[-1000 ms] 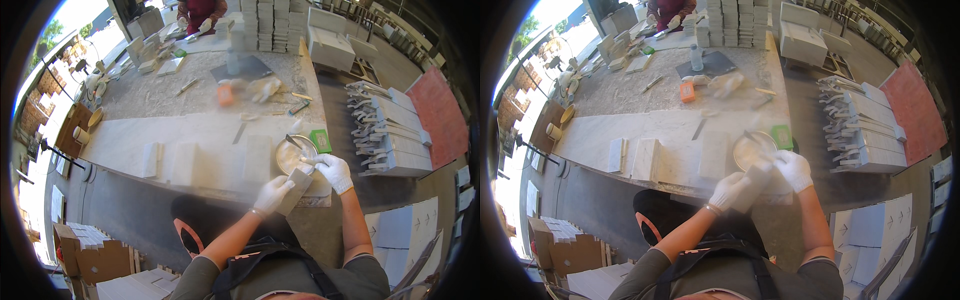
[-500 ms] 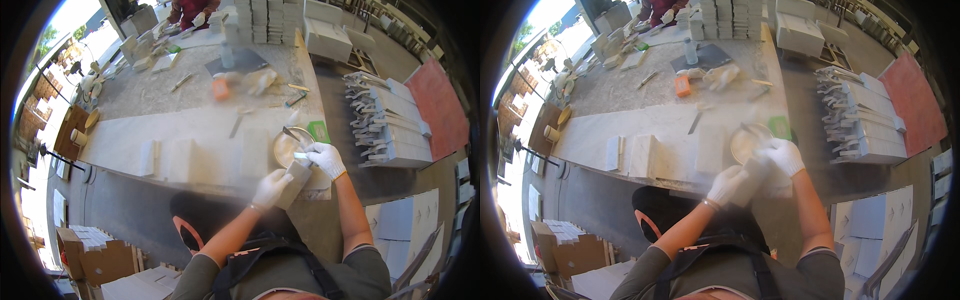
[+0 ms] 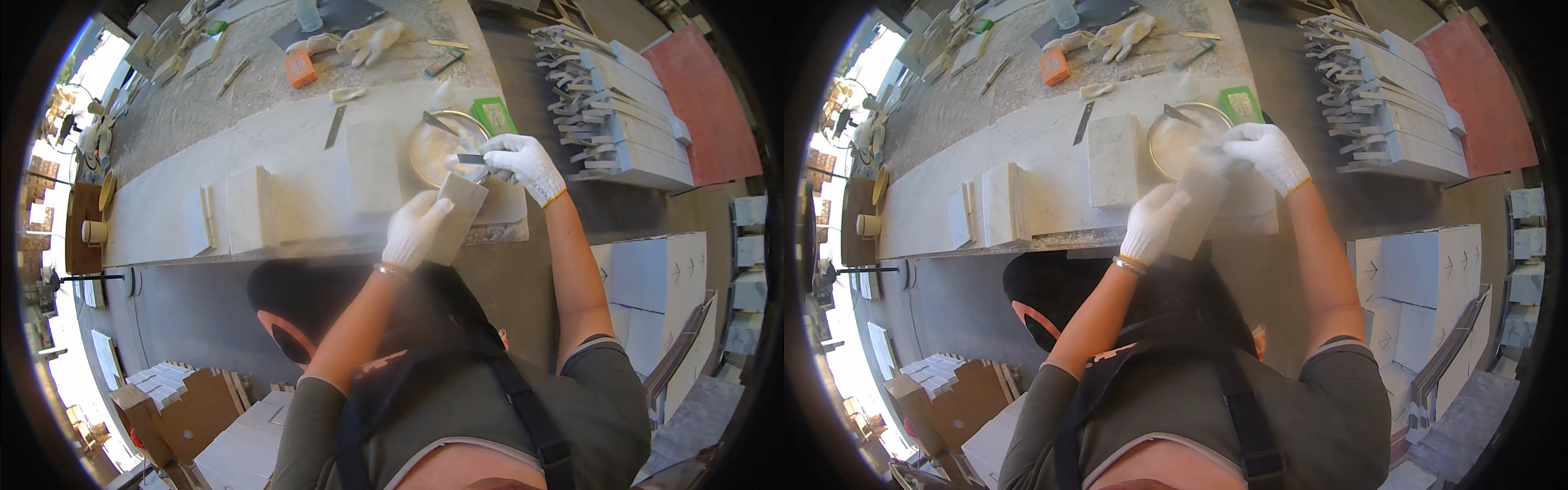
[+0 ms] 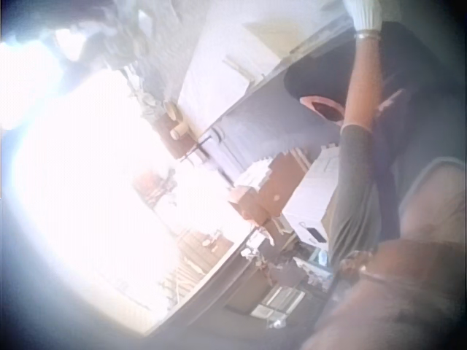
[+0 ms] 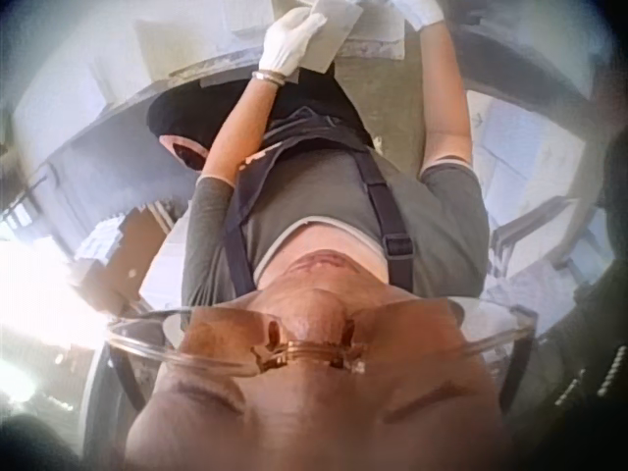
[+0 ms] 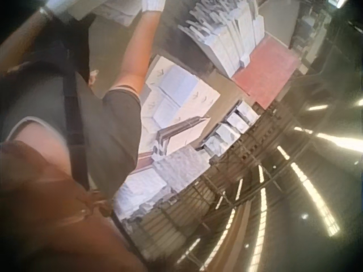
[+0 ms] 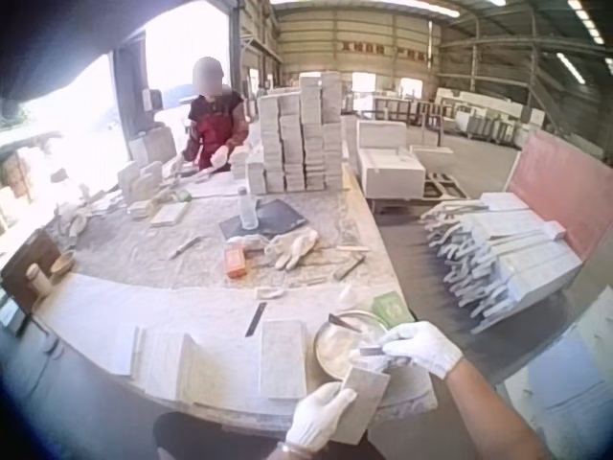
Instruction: The person applies a white paste to the edges of rectangular white tiles using a small metal spatula, then wipes the edges with a green sponge. The tiles are handled one at a time and placed back on the workbench after treatment.
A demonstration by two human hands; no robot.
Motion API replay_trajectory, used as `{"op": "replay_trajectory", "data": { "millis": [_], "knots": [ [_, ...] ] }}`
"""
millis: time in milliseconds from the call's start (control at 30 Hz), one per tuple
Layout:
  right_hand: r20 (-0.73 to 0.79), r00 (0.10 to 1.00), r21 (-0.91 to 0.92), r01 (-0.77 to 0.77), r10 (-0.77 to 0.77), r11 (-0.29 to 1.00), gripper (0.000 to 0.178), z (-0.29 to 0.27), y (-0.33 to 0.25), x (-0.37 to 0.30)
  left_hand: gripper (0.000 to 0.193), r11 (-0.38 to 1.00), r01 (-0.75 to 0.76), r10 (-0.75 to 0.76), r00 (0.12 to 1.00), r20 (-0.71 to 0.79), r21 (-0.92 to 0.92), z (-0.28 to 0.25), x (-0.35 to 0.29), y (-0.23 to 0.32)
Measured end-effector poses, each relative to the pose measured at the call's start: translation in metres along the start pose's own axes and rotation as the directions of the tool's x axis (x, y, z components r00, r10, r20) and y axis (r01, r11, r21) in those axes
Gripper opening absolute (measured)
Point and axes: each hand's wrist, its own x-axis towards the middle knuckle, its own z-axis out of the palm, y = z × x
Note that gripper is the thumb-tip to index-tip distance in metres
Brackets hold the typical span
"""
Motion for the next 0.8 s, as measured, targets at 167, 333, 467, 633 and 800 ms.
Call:
{"op": "replay_trajectory", "data": {
  "millis": [167,333,467,633,800],
  "knots": [
    [-0.009,1.0,-0.009,0.005,-0.005,1.0,0.023,-0.001,-0.012,-0.011,0.041,0.994,0.062,-0.063,0.998,-0.006,-0.093,0.001,-0.001,0.004],
    [0.026,0.999,-0.006,0.035,-0.035,0.999,0.022,0.0,-0.021,-0.016,0.039,0.984,0.073,-0.074,0.997,0.004,-0.163,0.0,0.0,0.005],
    [0.047,0.998,-0.018,0.046,-0.045,0.999,0.023,-0.001,-0.023,-0.019,0.045,0.991,0.081,-0.081,0.997,0.003,-0.102,-0.001,-0.003,0.008],
    [0.065,0.996,-0.038,0.065,-0.062,0.997,0.023,0.0,-0.026,-0.02,0.049,0.992,0.092,-0.091,0.996,0.014,-0.092,-0.002,-0.004,0.01],
    [0.066,0.997,-0.13,0.058,-0.05,0.99,0.024,-0.002,-0.03,-0.02,0.05,0.993,0.082,-0.082,0.997,0.004,-0.081,-0.001,-0.003,0.007]
  ]
}}
